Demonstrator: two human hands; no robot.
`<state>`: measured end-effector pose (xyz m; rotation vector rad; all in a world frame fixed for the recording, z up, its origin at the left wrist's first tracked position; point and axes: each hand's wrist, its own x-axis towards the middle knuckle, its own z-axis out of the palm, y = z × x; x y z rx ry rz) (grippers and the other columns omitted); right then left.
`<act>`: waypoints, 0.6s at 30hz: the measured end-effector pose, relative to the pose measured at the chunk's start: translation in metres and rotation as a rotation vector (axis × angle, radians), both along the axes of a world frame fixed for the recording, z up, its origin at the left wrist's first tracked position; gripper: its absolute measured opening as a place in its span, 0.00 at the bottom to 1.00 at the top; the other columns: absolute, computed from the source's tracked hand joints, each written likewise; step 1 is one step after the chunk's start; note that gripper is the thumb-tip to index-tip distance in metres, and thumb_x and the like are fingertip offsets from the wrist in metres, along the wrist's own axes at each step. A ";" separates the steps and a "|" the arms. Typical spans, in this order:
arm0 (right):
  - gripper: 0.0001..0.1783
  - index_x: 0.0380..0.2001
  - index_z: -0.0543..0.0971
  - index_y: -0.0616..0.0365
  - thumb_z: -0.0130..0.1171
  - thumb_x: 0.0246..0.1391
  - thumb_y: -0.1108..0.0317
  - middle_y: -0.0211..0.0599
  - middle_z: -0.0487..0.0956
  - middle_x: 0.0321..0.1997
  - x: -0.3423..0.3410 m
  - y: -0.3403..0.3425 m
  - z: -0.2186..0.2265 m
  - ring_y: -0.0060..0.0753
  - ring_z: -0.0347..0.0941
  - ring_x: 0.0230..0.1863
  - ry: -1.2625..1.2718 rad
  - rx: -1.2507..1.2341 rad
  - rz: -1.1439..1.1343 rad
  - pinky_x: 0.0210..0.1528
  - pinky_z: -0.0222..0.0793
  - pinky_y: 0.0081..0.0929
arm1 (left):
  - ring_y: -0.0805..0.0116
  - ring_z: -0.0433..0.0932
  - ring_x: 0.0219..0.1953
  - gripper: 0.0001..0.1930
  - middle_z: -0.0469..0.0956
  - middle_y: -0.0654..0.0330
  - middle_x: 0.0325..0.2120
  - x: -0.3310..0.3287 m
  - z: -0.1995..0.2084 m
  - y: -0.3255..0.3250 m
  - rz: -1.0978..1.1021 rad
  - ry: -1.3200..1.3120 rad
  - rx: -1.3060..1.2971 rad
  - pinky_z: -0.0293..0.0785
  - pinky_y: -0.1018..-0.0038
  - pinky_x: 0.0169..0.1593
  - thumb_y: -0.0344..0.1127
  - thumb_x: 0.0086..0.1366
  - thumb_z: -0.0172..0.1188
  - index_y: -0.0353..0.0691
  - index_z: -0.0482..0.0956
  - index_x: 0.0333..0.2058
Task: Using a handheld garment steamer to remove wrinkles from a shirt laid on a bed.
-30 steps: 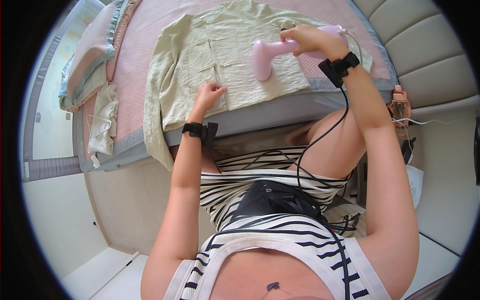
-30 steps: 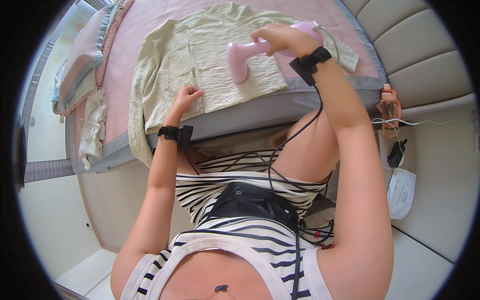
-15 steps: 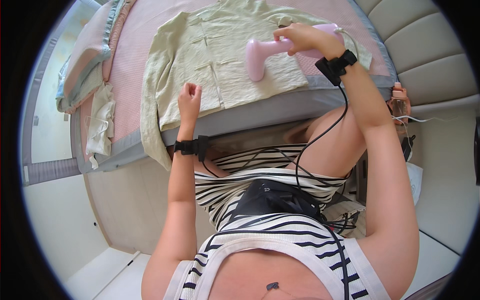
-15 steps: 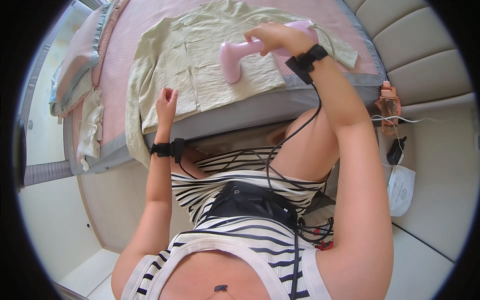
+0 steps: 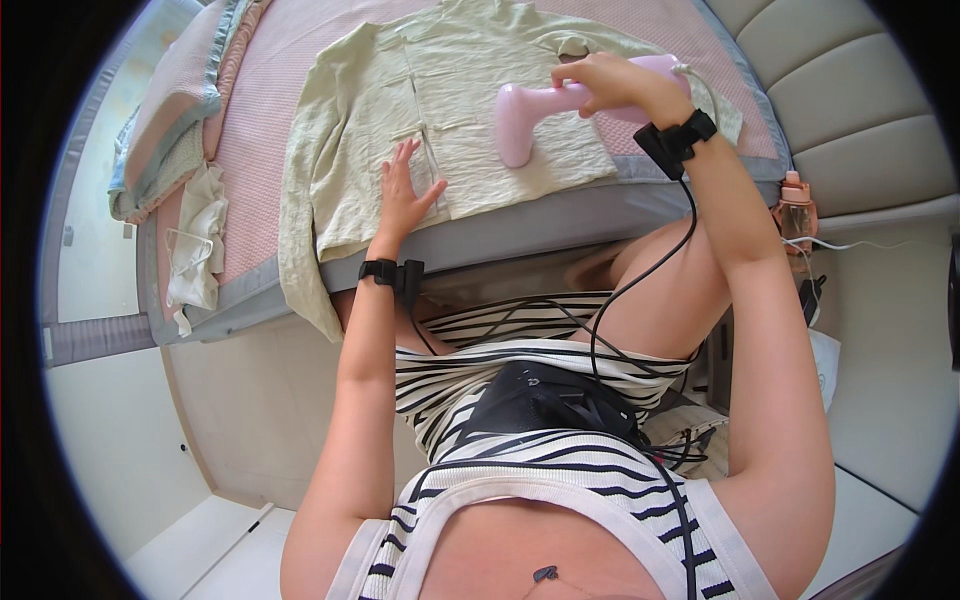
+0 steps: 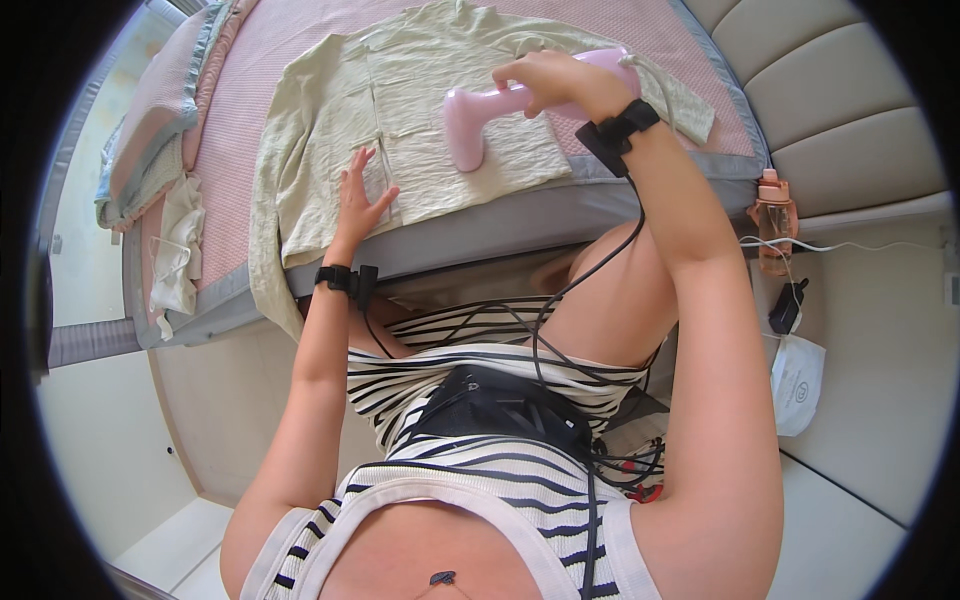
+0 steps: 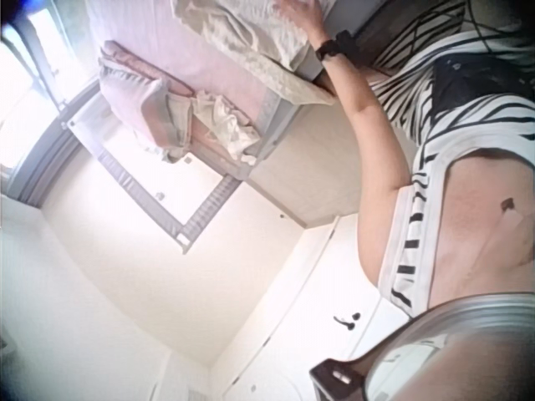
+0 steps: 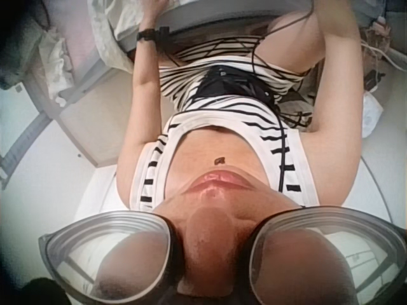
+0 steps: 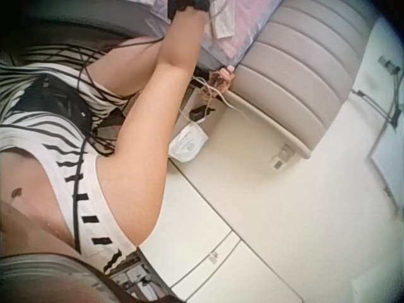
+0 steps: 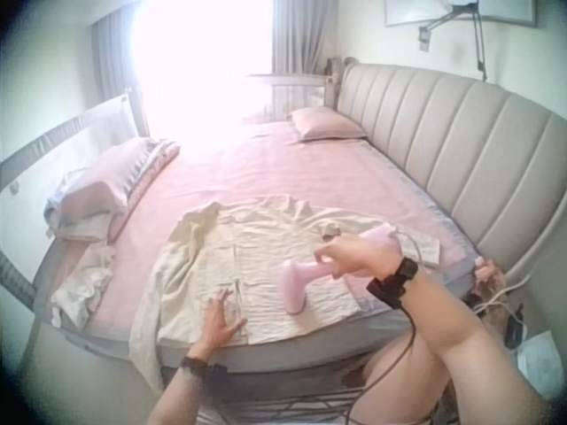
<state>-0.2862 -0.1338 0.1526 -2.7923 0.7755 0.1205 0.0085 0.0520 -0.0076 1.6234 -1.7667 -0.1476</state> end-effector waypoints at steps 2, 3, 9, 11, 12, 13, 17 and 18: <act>0.26 0.39 0.72 0.51 0.68 0.30 0.70 0.43 0.76 0.33 0.002 0.001 -0.006 0.47 0.72 0.37 -0.015 0.001 0.006 0.40 0.65 0.39 | 0.57 0.46 0.65 0.44 0.58 0.58 0.59 -0.001 0.001 0.001 -0.022 -0.008 0.003 0.36 0.54 0.64 0.50 0.51 0.62 0.40 0.48 0.61; 0.26 0.39 0.72 0.51 0.68 0.30 0.70 0.44 0.76 0.33 0.003 0.003 -0.009 0.48 0.72 0.37 -0.045 -0.013 0.019 0.40 0.65 0.39 | 0.57 0.46 0.65 0.44 0.58 0.58 0.59 -0.002 0.001 0.002 -0.023 -0.005 0.003 0.36 0.54 0.64 0.50 0.51 0.62 0.40 0.48 0.61; 0.26 0.39 0.72 0.51 0.67 0.30 0.71 0.43 0.76 0.32 0.000 0.000 -0.006 0.48 0.72 0.37 -0.069 -0.045 0.023 0.39 0.65 0.39 | 0.61 0.44 0.66 0.49 0.57 0.59 0.60 -0.001 0.001 0.004 -0.044 -0.072 0.035 0.32 0.58 0.65 0.52 0.48 0.64 0.40 0.45 0.62; 0.26 0.39 0.72 0.51 0.67 0.30 0.71 0.43 0.76 0.32 -0.005 -0.003 -0.001 0.48 0.72 0.38 -0.049 -0.044 0.014 0.39 0.65 0.39 | 0.61 0.44 0.66 0.50 0.56 0.59 0.60 -0.001 0.001 0.005 -0.049 -0.067 0.030 0.32 0.58 0.65 0.52 0.48 0.64 0.39 0.44 0.62; 0.26 0.39 0.72 0.51 0.67 0.30 0.71 0.43 0.76 0.32 -0.007 -0.004 0.000 0.47 0.72 0.38 -0.035 -0.033 0.003 0.39 0.65 0.39 | 0.61 0.44 0.66 0.50 0.56 0.59 0.60 0.000 0.001 0.005 -0.047 -0.065 0.029 0.32 0.58 0.65 0.52 0.48 0.64 0.39 0.44 0.62; 0.26 0.38 0.72 0.51 0.67 0.29 0.71 0.42 0.76 0.32 -0.008 -0.005 0.001 0.47 0.72 0.38 -0.021 -0.022 -0.009 0.38 0.65 0.39 | 0.61 0.44 0.66 0.50 0.56 0.59 0.60 0.000 0.001 0.006 -0.048 -0.055 0.031 0.32 0.58 0.65 0.52 0.48 0.64 0.39 0.43 0.62; 0.26 0.38 0.72 0.51 0.67 0.29 0.71 0.43 0.76 0.31 -0.010 -0.001 -0.002 0.47 0.72 0.38 0.001 -0.023 -0.054 0.38 0.65 0.39 | 0.61 0.44 0.66 0.51 0.57 0.59 0.60 0.000 -0.001 0.002 -0.056 -0.051 0.029 0.31 0.58 0.64 0.53 0.47 0.64 0.39 0.43 0.62; 0.26 0.38 0.72 0.51 0.67 0.29 0.71 0.43 0.76 0.31 -0.009 0.001 -0.004 0.48 0.72 0.38 -0.009 -0.028 -0.032 0.38 0.65 0.39 | 0.61 0.44 0.66 0.51 0.57 0.59 0.60 0.000 -0.001 0.002 -0.056 -0.050 0.026 0.31 0.58 0.64 0.53 0.47 0.64 0.39 0.43 0.62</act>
